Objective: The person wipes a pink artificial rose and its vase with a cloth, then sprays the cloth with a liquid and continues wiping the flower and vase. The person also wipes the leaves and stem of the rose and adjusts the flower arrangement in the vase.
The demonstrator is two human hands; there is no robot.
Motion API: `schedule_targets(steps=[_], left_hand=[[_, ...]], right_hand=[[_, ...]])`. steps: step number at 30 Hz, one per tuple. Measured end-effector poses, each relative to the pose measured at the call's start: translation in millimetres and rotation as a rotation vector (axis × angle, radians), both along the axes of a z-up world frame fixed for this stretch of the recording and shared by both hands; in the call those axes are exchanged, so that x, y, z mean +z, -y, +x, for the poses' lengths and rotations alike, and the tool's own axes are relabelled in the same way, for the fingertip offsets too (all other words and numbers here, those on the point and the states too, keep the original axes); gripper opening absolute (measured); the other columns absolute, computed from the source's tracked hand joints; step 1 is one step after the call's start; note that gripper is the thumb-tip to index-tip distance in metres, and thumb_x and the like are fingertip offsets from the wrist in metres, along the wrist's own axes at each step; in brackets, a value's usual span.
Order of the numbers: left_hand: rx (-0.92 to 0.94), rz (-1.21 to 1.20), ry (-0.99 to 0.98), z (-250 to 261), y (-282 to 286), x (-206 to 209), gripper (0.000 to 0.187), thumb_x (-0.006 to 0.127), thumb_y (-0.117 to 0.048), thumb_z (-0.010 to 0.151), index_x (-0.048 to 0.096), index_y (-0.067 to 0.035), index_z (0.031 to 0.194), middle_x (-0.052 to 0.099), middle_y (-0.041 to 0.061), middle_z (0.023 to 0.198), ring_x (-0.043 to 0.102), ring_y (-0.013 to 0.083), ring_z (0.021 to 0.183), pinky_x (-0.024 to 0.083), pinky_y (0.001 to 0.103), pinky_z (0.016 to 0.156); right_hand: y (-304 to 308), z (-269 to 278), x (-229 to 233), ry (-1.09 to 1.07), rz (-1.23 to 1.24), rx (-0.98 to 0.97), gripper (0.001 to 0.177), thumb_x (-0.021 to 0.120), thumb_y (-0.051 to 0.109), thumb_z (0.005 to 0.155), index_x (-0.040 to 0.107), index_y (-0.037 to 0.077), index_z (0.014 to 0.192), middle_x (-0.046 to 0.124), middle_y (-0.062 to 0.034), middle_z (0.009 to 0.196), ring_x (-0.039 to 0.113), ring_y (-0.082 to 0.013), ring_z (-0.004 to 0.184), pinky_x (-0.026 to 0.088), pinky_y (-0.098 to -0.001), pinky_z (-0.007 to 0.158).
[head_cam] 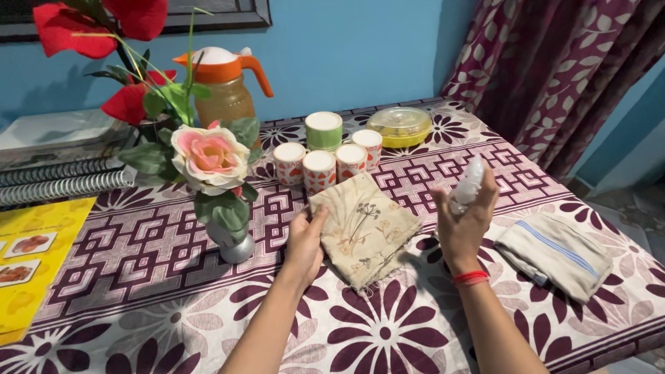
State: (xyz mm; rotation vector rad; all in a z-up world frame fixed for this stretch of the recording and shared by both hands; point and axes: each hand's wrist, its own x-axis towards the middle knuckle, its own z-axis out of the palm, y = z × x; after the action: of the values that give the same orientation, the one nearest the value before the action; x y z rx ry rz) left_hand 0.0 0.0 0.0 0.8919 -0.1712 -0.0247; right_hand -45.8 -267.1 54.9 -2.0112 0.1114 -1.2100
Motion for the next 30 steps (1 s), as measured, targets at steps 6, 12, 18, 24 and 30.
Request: schedule_targets(steps=[6,12,18,24,30], left_hand=[[-0.026,-0.075,-0.017,-2,-1,2,0.033,0.056,-0.027,0.106,0.063,0.004,0.112,0.070,0.015,0.117,0.067,0.0209,0.108,0.053,0.037,0.097],[0.004,-0.087,-0.029,-9,-3,13,0.042,0.051,-0.034,0.106,0.063,0.003,0.123,0.069,0.012,0.126,0.065,0.0198,0.115,0.050,0.036,0.103],[0.045,-0.110,-0.112,-13,-4,19,0.045,0.049,-0.036,0.103,0.060,-0.001,0.129,0.067,0.009,0.132,0.063,0.0206,0.120,0.049,0.037,0.105],[0.040,-0.083,-0.074,-29,-2,37,0.046,0.049,-0.037,0.103,0.060,-0.002,0.132,0.064,0.008,0.135,0.061,0.0179,0.122,0.047,0.035,0.107],[-0.012,0.083,0.094,-57,-7,70,0.047,0.050,-0.039,0.106,0.064,0.001,0.126,0.069,0.008,0.122,0.063,0.0163,0.111,0.050,0.032,0.096]], right_hand=[[-13,-14,15,0.051,0.025,0.108,0.099,0.089,0.017,0.081,0.025,0.004,0.156,0.050,-0.0208,0.127,0.058,-0.0276,0.105,0.052,-0.0393,0.089],[-13,-21,15,-0.029,0.154,0.091,0.099,0.088,0.025,0.080,0.026,0.001,0.152,0.052,-0.0157,0.123,0.058,-0.0248,0.105,0.051,-0.0401,0.092],[-12,-35,5,0.344,-0.188,-0.127,0.072,0.085,0.013,0.090,0.035,0.004,0.141,0.044,-0.0202,0.131,0.046,-0.0279,0.124,0.040,-0.0413,0.104],[-50,-41,5,0.414,-0.502,0.260,0.044,0.079,0.006,0.090,0.049,0.005,0.124,0.053,-0.0142,0.121,0.054,-0.0261,0.114,0.044,-0.0406,0.103],[-103,-64,63,0.258,-0.587,0.399,0.067,0.081,0.023,0.082,0.048,0.003,0.138,0.054,-0.0189,0.135,0.053,-0.0368,0.123,0.042,-0.0469,0.104]])
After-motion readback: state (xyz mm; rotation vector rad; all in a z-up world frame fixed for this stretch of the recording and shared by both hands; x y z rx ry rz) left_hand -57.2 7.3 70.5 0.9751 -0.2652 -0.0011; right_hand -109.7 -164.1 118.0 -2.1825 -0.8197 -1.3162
